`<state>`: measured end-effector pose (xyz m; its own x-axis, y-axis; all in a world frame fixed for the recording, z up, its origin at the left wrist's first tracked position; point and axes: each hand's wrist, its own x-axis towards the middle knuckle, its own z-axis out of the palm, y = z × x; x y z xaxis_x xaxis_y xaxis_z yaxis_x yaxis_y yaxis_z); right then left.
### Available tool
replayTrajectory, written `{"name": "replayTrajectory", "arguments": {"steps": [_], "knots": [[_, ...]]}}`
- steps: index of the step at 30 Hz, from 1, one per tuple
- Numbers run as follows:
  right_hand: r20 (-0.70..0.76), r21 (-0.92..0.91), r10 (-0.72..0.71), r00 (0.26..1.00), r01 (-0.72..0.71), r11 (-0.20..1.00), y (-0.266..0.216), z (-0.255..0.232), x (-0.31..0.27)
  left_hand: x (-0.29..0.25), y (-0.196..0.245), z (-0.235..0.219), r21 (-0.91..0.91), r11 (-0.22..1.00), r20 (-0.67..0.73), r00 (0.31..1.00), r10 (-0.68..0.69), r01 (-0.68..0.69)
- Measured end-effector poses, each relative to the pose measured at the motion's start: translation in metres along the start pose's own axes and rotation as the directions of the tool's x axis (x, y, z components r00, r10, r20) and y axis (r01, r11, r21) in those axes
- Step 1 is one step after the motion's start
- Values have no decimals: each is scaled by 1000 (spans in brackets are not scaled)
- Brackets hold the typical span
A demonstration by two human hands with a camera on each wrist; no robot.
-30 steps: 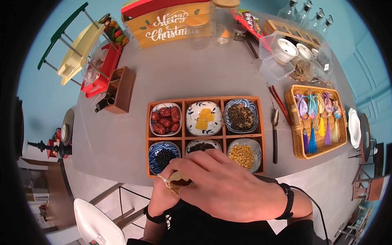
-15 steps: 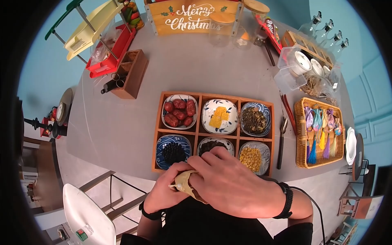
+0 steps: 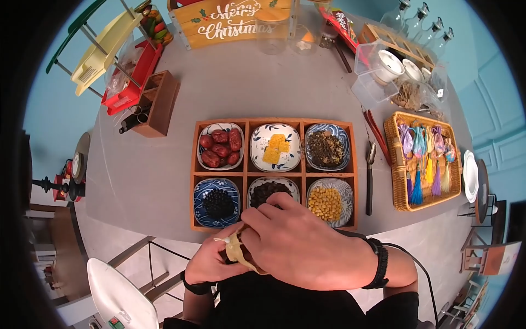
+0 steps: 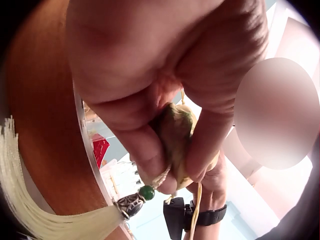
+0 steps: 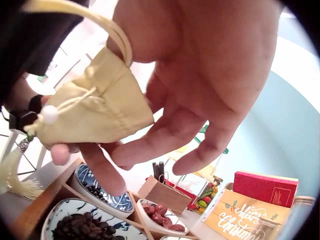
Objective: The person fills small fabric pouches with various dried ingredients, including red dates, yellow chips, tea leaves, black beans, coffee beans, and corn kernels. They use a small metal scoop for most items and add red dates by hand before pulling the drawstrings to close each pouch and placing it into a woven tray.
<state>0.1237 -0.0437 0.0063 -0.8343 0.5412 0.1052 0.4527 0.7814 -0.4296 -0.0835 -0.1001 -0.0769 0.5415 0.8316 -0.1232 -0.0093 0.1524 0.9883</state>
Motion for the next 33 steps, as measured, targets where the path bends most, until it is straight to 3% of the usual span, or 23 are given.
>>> {"name": "replayTrajectory", "arguments": {"steps": [3, 5, 8, 10, 11, 13, 14, 16, 17, 22, 25, 28, 33], "knots": [[-49, 102, 9, 999, -4, 995, 7, 0, -6, 1, -1, 9, -33, 999, -38, 999, -30, 28], [-40, 155, 8, 999, -2, 988, 9, -2, -11, 2, -11, 17, -260, 961, -167, 985, 50, -93], [57, 106, 51, 997, -57, 993, 9, -10, -18, 2, -25, 16, -113, 990, -207, 977, 58, -83], [45, 56, 33, 998, -35, 998, 12, -18, -22, 6, -20, 18, -106, 992, -219, 975, 49, -73], [38, 56, 36, 999, -38, 998, 13, -19, -26, 7, -19, 18, -198, 969, -218, 971, 103, -147], [-187, 360, 100, 977, -27, 933, 15, -22, -38, 11, -18, 17, -282, 933, -226, 960, 164, -226], [-189, 359, 97, 977, -23, 933, 16, -20, -45, 12, -17, 17, -268, 938, -228, 960, 161, -221], [-249, 490, 252, 935, -103, 866, 23, -7, -58, 18, -17, 19, -242, 945, -237, 958, 162, -219], [-206, 509, 314, 927, -173, 843, 22, 0, -58, 20, -17, 23, -350, 908, -252, 957, 144, -229], [-396, 520, 295, 869, -53, 853, 27, 28, -61, 29, -30, 28, -394, 850, -260, 929, 262, -350], [-464, 607, 452, 762, -98, 789, 22, 33, -65, 37, -15, 30, -301, 879, -306, 911, 278, -369], [-460, 641, 513, 725, -130, 757, 23, 37, -72, 44, -11, 33, -251, 881, -252, 906, 340, -401], [-577, 595, 470, 668, -51, 802, 21, 37, -75, 44, -11, 36, -289, 868, -240, 908, 342, -404]]}}
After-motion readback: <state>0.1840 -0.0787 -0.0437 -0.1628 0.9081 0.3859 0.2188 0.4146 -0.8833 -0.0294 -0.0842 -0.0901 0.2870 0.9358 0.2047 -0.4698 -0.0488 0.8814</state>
